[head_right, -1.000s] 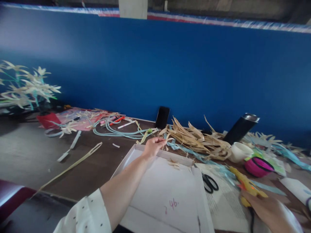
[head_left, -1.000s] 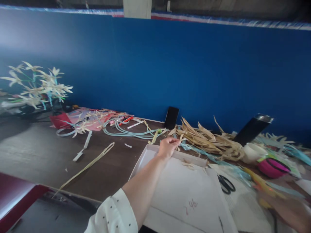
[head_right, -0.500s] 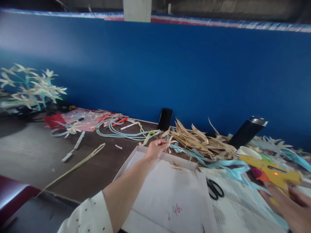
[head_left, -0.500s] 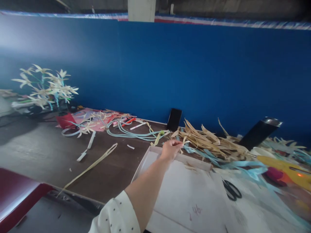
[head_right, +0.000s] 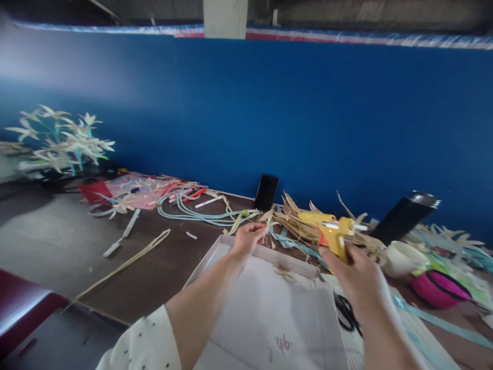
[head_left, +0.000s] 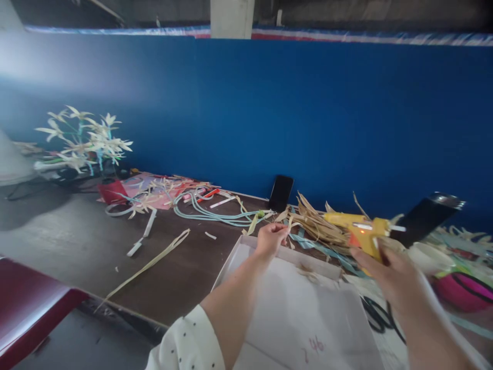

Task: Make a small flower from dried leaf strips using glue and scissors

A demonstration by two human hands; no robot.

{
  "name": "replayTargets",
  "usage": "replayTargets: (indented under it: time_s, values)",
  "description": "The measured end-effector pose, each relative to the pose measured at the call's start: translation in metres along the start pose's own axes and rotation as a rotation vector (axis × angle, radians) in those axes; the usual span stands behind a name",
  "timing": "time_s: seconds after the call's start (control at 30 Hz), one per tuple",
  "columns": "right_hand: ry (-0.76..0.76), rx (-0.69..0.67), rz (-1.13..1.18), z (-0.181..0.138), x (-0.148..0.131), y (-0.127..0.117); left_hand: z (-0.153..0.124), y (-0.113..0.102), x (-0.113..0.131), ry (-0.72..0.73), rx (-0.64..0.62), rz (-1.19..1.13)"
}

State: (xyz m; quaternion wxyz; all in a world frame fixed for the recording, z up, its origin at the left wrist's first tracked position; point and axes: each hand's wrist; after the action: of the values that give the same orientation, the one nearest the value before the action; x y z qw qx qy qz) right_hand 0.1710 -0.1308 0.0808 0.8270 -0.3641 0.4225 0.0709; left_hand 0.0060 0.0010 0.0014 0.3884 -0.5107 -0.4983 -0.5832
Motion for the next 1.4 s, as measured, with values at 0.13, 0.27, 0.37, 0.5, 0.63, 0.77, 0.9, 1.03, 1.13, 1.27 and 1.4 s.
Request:
replayTargets:
  time_s: [0.13, 0.27, 0.37, 0.5, 0.63, 0.77, 0.9, 1.03, 1.13, 1.27, 1.4]
  values:
    - [0.027, -0.135, 0.320, -0.012, -0.036, 0.029, 0.007, -0.001, -0.001, 0.004, 0.035, -0.084]
    - [-0.016, -0.150, 0.398, -0.016, -0.047, 0.052, 0.015, -0.005, -0.002, 0.004, 0.086, -0.102]
    - [0.021, -0.163, 0.460, -0.020, -0.041, 0.070, 0.019, -0.008, -0.003, 0.021, 0.107, -0.107]
    - [0.152, -0.299, 0.631, -0.026, -0.024, 0.090, 0.021, -0.010, -0.002, 0.015, 0.125, -0.157]
    - [0.213, -0.358, 0.712, -0.026, -0.010, 0.096, 0.021, -0.010, 0.001, -0.027, 0.143, -0.221]
    - [0.167, -0.383, 0.763, -0.026, 0.000, 0.095, 0.020, -0.011, 0.001, -0.019, 0.137, -0.272]
    - [0.113, -0.390, 0.735, -0.028, 0.005, 0.093, 0.017, -0.011, 0.002, -0.009, 0.146, -0.241]
    - [0.063, -0.375, 0.687, -0.032, 0.003, 0.092, 0.017, -0.010, 0.001, -0.013, 0.149, -0.203]
    - [0.040, -0.375, 0.627, -0.032, 0.002, 0.092, 0.017, -0.010, 0.000, 0.004, 0.140, -0.198]
    - [0.036, -0.380, 0.579, -0.031, 0.004, 0.093, 0.018, -0.010, -0.001, 0.029, 0.125, -0.221]
    - [0.047, -0.373, 0.572, -0.030, 0.006, 0.093, 0.019, -0.010, -0.001, 0.035, 0.122, -0.232]
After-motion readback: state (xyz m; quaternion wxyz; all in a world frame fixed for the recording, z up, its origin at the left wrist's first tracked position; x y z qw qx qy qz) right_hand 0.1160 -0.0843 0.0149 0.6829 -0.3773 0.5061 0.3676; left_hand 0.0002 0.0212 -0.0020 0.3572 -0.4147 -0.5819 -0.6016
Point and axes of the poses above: each hand's wrist, its own z-axis towards the middle knuckle, its own y-axis out of the palm, x = y × z, and after that the axes turned 7 degrees about z, right-handed
